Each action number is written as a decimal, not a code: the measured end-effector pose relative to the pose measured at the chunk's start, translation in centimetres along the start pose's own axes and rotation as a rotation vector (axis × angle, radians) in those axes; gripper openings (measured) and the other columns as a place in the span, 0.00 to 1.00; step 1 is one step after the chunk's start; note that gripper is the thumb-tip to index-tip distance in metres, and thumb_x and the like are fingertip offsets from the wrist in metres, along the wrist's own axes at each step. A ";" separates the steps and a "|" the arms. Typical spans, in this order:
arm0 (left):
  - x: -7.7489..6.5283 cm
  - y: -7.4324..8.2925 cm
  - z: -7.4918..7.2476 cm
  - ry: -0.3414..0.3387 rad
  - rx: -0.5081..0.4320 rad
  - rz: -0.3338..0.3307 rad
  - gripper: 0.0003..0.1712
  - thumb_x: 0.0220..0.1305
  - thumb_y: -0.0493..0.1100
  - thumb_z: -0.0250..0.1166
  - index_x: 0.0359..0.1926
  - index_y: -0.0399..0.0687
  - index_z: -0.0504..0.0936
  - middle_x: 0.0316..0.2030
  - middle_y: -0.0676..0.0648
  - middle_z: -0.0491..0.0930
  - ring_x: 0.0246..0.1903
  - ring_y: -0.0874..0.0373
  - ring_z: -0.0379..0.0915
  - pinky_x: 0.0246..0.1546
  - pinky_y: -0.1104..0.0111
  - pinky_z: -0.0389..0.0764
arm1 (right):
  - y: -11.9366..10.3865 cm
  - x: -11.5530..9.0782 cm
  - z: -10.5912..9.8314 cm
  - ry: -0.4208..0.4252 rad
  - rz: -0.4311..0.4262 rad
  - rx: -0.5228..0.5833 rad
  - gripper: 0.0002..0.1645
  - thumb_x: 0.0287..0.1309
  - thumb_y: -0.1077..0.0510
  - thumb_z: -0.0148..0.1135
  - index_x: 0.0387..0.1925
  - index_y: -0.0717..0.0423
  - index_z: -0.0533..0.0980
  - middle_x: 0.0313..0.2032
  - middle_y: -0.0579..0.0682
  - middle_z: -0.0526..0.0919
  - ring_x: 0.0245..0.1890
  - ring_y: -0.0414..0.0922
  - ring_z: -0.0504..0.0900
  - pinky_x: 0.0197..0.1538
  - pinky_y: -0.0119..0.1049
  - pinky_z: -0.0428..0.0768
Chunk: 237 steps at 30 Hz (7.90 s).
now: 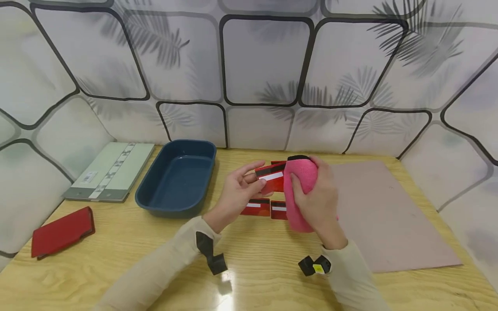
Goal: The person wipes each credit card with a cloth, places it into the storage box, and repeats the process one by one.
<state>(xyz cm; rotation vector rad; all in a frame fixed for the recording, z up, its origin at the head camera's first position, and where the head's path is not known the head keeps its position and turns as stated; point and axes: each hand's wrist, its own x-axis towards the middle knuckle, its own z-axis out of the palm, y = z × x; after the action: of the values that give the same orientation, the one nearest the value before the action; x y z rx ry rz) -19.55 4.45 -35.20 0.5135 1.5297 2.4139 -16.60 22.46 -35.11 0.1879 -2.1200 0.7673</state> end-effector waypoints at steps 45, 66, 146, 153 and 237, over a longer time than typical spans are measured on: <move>0.2 1.0 -1.7 0.056 0.032 -0.036 0.26 0.64 0.22 0.55 0.63 0.35 0.72 0.23 0.48 0.73 0.22 0.62 0.68 0.46 0.51 0.82 | -0.4 2.2 0.7 -0.030 -0.183 -0.069 0.25 0.49 0.59 0.63 0.52 0.60 0.75 0.37 0.66 0.78 0.30 0.60 0.78 0.29 0.58 0.81; -0.2 1.0 -2.0 0.004 0.108 0.031 0.26 0.66 0.25 0.55 0.65 0.36 0.69 0.53 0.28 0.77 0.46 0.50 0.82 0.44 0.57 0.84 | -3.1 0.9 2.2 -0.087 -0.215 0.157 0.29 0.48 0.64 0.68 0.55 0.61 0.75 0.43 0.60 0.82 0.35 0.51 0.81 0.32 0.42 0.81; 0.0 1.2 -2.9 0.087 0.502 0.197 0.21 0.68 0.28 0.52 0.60 0.37 0.76 0.34 0.30 0.83 0.26 0.50 0.82 0.21 0.78 0.76 | 0.6 3.4 -1.1 0.086 -0.087 -0.017 0.27 0.47 0.60 0.70 0.52 0.59 0.78 0.44 0.65 0.82 0.42 0.60 0.79 0.42 0.59 0.78; 0.0 1.0 -2.9 0.099 0.512 0.198 0.13 0.72 0.36 0.54 0.46 0.35 0.83 0.36 0.36 0.86 0.25 0.38 0.80 0.20 0.76 0.78 | 0.4 3.4 -1.4 0.072 -0.079 -0.024 0.27 0.49 0.60 0.69 0.54 0.59 0.77 0.45 0.64 0.82 0.43 0.60 0.79 0.43 0.59 0.78; -0.3 0.8 -2.3 -0.120 0.204 0.091 0.29 0.60 0.20 0.58 0.63 0.32 0.69 0.33 0.24 0.78 0.26 0.64 0.81 0.44 0.40 0.79 | -1.9 1.8 -0.3 -0.091 -0.060 -0.164 0.28 0.52 0.57 0.68 0.56 0.56 0.74 0.43 0.67 0.79 0.33 0.64 0.79 0.32 0.63 0.80</move>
<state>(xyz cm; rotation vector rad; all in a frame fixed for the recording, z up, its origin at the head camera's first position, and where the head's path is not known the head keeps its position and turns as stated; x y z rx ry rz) -20.29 2.11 -35.40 0.7695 1.7442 2.2558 -16.78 21.35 -32.74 0.2006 -2.2410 0.5565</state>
